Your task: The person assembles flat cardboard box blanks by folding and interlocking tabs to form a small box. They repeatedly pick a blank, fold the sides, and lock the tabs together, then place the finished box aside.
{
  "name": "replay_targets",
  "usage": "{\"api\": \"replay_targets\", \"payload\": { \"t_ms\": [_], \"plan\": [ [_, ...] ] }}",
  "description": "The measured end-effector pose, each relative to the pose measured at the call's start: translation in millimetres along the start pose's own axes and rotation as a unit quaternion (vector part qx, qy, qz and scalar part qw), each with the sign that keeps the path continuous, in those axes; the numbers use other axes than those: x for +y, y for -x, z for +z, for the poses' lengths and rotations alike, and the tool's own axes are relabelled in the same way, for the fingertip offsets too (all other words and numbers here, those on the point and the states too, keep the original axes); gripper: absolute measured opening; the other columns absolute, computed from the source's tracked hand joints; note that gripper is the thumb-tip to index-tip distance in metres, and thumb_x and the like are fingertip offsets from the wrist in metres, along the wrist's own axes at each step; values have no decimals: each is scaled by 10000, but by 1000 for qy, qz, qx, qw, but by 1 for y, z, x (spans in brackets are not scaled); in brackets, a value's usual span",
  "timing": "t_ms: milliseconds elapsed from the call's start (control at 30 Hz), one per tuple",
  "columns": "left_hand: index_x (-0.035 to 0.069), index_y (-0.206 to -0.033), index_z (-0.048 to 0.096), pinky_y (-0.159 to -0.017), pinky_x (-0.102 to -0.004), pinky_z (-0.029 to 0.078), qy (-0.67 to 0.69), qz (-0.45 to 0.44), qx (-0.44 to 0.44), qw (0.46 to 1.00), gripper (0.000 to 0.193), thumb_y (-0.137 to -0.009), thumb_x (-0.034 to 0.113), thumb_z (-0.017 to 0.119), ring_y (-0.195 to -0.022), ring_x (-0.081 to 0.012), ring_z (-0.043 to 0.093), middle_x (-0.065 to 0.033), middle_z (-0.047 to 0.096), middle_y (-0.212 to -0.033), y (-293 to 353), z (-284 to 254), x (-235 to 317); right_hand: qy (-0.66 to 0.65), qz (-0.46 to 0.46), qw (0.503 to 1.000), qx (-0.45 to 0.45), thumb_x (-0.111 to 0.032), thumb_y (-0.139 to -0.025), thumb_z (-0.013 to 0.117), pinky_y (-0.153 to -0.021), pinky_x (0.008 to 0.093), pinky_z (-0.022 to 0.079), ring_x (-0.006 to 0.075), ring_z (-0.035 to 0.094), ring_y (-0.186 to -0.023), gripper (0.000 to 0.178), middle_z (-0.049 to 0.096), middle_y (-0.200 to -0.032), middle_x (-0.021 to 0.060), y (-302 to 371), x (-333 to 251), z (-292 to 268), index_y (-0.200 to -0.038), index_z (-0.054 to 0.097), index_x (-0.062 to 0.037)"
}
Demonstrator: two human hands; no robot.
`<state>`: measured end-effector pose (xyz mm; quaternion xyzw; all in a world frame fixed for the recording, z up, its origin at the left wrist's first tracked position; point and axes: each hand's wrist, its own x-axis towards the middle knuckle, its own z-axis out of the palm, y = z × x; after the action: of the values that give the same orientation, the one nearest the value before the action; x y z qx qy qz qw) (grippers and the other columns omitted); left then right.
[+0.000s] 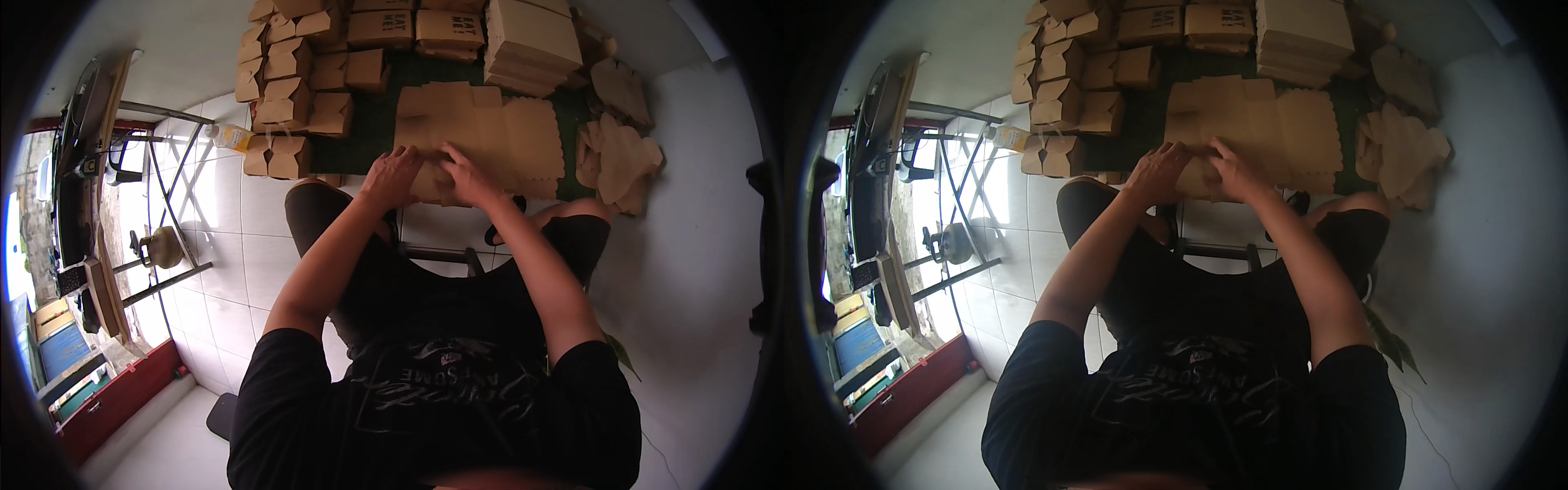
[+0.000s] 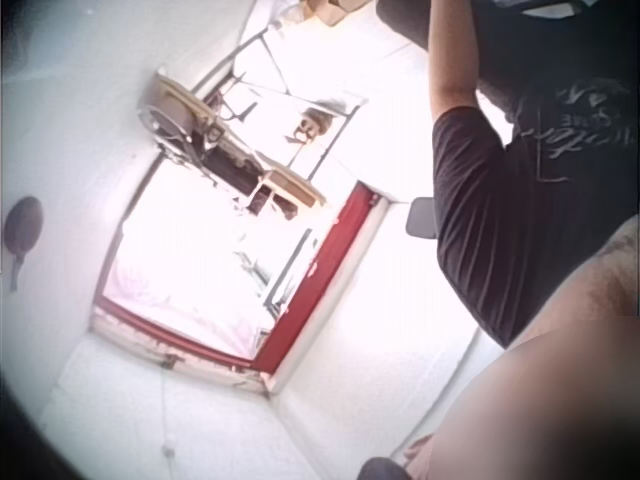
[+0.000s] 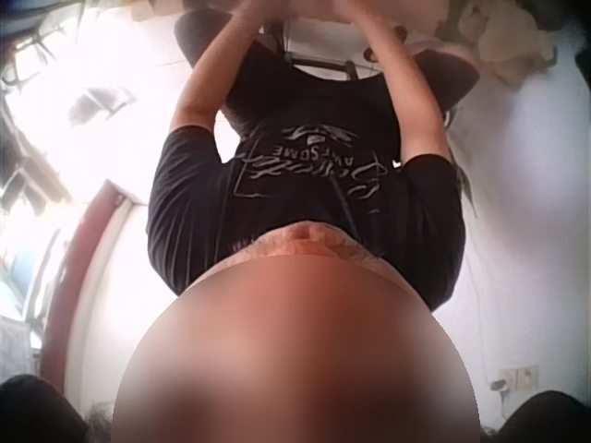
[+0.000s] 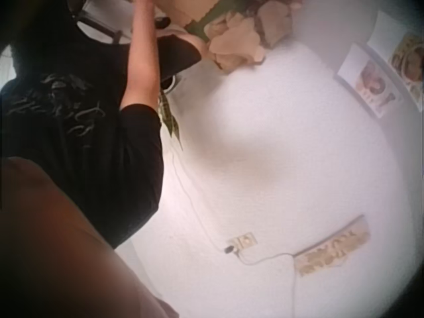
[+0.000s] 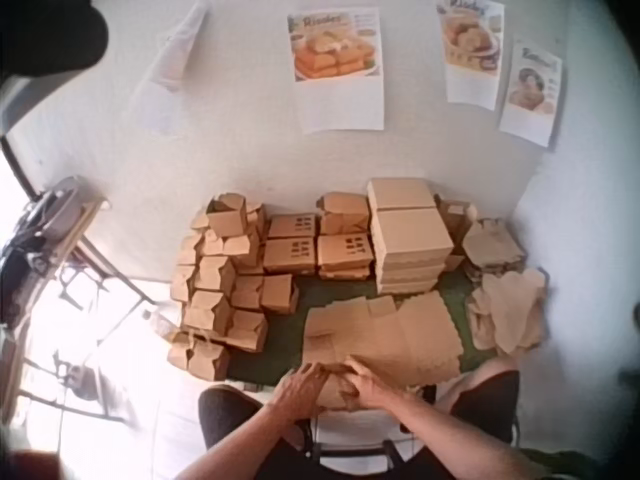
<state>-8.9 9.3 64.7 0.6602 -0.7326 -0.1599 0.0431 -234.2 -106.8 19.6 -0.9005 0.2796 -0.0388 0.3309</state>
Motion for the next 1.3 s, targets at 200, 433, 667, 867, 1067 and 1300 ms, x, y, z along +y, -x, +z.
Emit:
{"api": "replay_targets", "payload": {
  "t_ms": [200, 433, 667, 867, 1067, 1300],
  "plan": [
    [46, -1471, 650, -1010, -508, 669, -54, 18, -19, 998, 852, -777, 404, 989, -1435, -347, 633, -148, 597, -1446, 0, -1, 10, 44, -26, 998, -30, -372, -912, 941, -1330, 529, 470, 373, 441, -1673, 862, 421, -1811, 142, 20, -17, 2, -1685, 601, -195],
    [22, -1433, 650, -1029, -511, 678, -4, 2, -46, 999, 759, -804, 331, 939, -1442, -378, 644, -171, 581, -1481, 5, -8, 12, 5, -35, 999, -36, -337, -893, 956, -1382, 527, 410, 344, 356, -1727, 882, 391, -1830, 120, 23, -17, -2, -1689, 602, -201],
    [24, -1438, 677, -1023, -507, 685, 0, 19, -35, 999, 768, -765, 285, 940, -1466, -367, 640, -150, 593, -1489, 12, -9, 11, -2, -34, 999, -19, -325, -906, 939, -1380, 529, 414, 332, 361, -1726, 847, 440, -1806, 94, 21, -10, 4, -1679, 613, -211],
    [46, -1436, 701, -1028, -489, 672, 6, 9, -9, 1000, 810, -729, 314, 991, -1467, -326, 633, -120, 610, -1461, 12, -2, 6, 5, -52, 999, -3, -353, -875, 969, -1371, 536, 430, 323, 394, -1708, 889, 475, -1768, 76, 22, -11, 1, -1680, 613, -230],
    [51, -1411, 728, -1049, -484, 652, 11, 22, 27, 999, 805, -708, 323, 1010, -1428, -318, 660, -111, 626, -1443, 17, 1, 2, 15, -44, 999, -20, -368, -860, 980, -1372, 540, 424, 325, 400, -1701, 920, 441, -1788, 63, 22, -14, -3, -1692, 605, -256],
    [89, -1420, 747, -1051, -485, 647, 52, 6, 25, 998, 741, -759, 336, 972, -1373, -318, 711, -108, 670, -1459, 17, -5, -1, -6, -42, 999, -10, -404, -856, 987, -1371, 533, 428, 329, 396, -1702, 934, 445, -1783, 63, 23, -19, -6, -1695, 604, -256]
  ]
}}
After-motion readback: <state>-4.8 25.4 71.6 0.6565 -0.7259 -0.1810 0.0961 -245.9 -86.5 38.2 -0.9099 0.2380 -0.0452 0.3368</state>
